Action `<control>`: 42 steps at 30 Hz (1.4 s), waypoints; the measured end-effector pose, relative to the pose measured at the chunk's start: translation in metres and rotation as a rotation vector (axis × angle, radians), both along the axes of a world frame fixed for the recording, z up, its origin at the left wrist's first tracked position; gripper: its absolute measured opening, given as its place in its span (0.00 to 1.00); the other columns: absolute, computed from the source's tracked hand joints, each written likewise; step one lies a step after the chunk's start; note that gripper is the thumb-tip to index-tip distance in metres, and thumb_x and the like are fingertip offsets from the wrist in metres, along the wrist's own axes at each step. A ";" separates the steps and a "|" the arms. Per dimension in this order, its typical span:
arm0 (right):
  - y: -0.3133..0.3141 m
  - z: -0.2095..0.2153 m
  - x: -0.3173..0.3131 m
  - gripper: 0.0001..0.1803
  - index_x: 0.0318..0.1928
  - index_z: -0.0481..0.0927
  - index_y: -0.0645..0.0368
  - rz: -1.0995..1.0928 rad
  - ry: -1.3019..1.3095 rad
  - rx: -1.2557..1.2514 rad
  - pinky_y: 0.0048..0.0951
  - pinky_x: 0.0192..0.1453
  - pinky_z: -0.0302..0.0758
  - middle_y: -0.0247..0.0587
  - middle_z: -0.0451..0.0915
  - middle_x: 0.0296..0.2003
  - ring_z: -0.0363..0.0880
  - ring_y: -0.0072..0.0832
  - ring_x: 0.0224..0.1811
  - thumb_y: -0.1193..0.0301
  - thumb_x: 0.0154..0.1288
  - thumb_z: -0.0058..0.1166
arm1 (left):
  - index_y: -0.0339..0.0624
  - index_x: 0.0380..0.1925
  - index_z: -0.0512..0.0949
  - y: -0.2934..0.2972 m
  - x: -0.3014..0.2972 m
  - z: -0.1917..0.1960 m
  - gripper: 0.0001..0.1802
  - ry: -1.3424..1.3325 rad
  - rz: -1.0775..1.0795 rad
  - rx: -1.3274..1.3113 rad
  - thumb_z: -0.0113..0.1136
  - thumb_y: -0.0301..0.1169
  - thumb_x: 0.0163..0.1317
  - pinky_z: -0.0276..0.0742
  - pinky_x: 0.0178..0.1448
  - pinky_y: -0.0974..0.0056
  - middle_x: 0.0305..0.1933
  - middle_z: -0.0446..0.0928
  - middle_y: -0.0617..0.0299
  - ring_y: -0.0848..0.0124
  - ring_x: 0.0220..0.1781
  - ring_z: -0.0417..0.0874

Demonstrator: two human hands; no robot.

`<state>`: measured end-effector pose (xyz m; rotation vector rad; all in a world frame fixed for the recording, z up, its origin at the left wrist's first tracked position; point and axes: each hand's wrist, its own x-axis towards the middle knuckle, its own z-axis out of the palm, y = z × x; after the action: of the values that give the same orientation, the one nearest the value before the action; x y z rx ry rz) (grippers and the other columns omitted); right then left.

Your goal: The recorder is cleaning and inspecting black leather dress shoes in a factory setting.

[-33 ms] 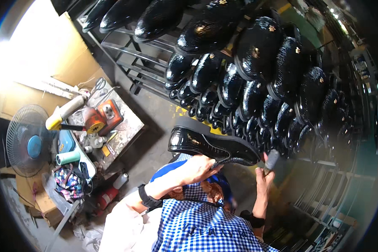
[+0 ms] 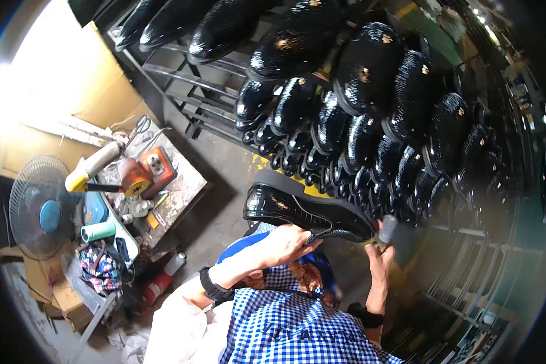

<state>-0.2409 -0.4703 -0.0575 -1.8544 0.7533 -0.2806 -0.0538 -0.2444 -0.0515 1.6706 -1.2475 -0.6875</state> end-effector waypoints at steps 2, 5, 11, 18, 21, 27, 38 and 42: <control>0.002 0.007 0.000 0.37 0.51 0.67 0.65 0.062 0.079 0.113 0.17 0.27 0.64 0.33 0.75 0.38 0.63 0.12 0.25 0.67 0.40 0.71 | 0.36 0.37 0.73 -0.005 -0.006 -0.005 0.10 -0.034 -0.011 -0.100 0.53 0.30 0.58 0.69 0.25 0.58 0.19 0.69 0.50 0.55 0.21 0.73; 0.002 -0.008 -0.033 0.35 0.49 0.71 0.63 0.068 0.198 0.082 0.26 0.46 0.70 0.36 0.74 0.44 0.71 0.24 0.44 0.65 0.38 0.72 | 0.31 0.36 0.74 -0.021 -0.010 -0.005 0.14 0.041 -0.064 -0.051 0.53 0.33 0.59 0.72 0.30 0.57 0.28 0.73 0.45 0.53 0.26 0.76; 0.017 -0.028 -0.075 0.28 0.50 0.72 0.62 -0.288 -0.107 0.614 0.30 0.34 0.68 0.34 0.75 0.32 0.71 0.23 0.27 0.73 0.44 0.64 | 0.32 0.35 0.76 -0.074 -0.018 0.039 0.16 -0.142 -0.105 0.179 0.53 0.36 0.58 0.75 0.37 0.62 0.35 0.76 0.50 0.58 0.32 0.78; -0.012 -0.076 -0.174 0.12 0.40 0.63 0.44 -1.554 -0.612 0.886 0.27 0.22 0.61 0.28 0.63 0.17 0.59 0.21 0.10 0.65 0.59 0.52 | 0.34 0.38 0.77 -0.087 -0.020 0.003 0.13 0.235 -0.110 0.069 0.45 0.31 0.63 0.75 0.41 0.66 0.36 0.78 0.50 0.62 0.38 0.81; -0.064 -0.099 -0.214 0.13 0.32 0.62 0.44 -1.106 -0.855 0.865 0.20 0.17 0.53 0.25 0.56 0.11 0.54 0.18 0.08 0.60 0.58 0.54 | 0.34 0.37 0.77 -0.076 -0.018 -0.037 0.12 0.395 -0.029 0.262 0.45 0.29 0.63 0.75 0.37 0.68 0.33 0.79 0.50 0.67 0.34 0.82; -0.169 -0.051 -0.180 0.17 0.36 0.65 0.46 -1.204 -0.594 0.495 0.17 0.12 0.47 0.23 0.59 0.14 0.55 0.15 0.10 0.62 0.52 0.61 | 0.39 0.36 0.78 -0.049 -0.001 -0.107 0.14 0.176 0.101 0.509 0.45 0.33 0.61 0.74 0.34 0.65 0.31 0.78 0.48 0.65 0.31 0.81; -0.334 -0.085 -0.142 0.33 0.38 0.70 0.64 -1.141 -0.346 0.508 0.17 0.11 0.53 0.36 0.70 0.18 0.54 0.14 0.09 0.44 0.51 0.56 | 0.37 0.39 0.74 -0.045 -0.010 -0.168 0.17 -0.056 -0.028 0.453 0.59 0.32 0.48 0.76 0.29 0.61 0.31 0.75 0.54 0.59 0.29 0.79; -0.368 -0.090 -0.157 0.36 0.40 0.69 0.62 -1.506 -0.611 0.435 0.20 0.12 0.53 0.38 0.71 0.24 0.55 0.17 0.10 0.43 0.44 0.62 | 0.36 0.41 0.76 -0.088 -0.027 -0.131 0.15 0.297 0.174 0.683 0.46 0.34 0.63 0.77 0.30 0.67 0.36 0.79 0.53 0.70 0.29 0.82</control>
<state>-0.3978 -0.8387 -0.1476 -0.4167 1.4629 -1.4018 -0.0811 -0.3320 -0.1828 2.0847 -0.6731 -1.2957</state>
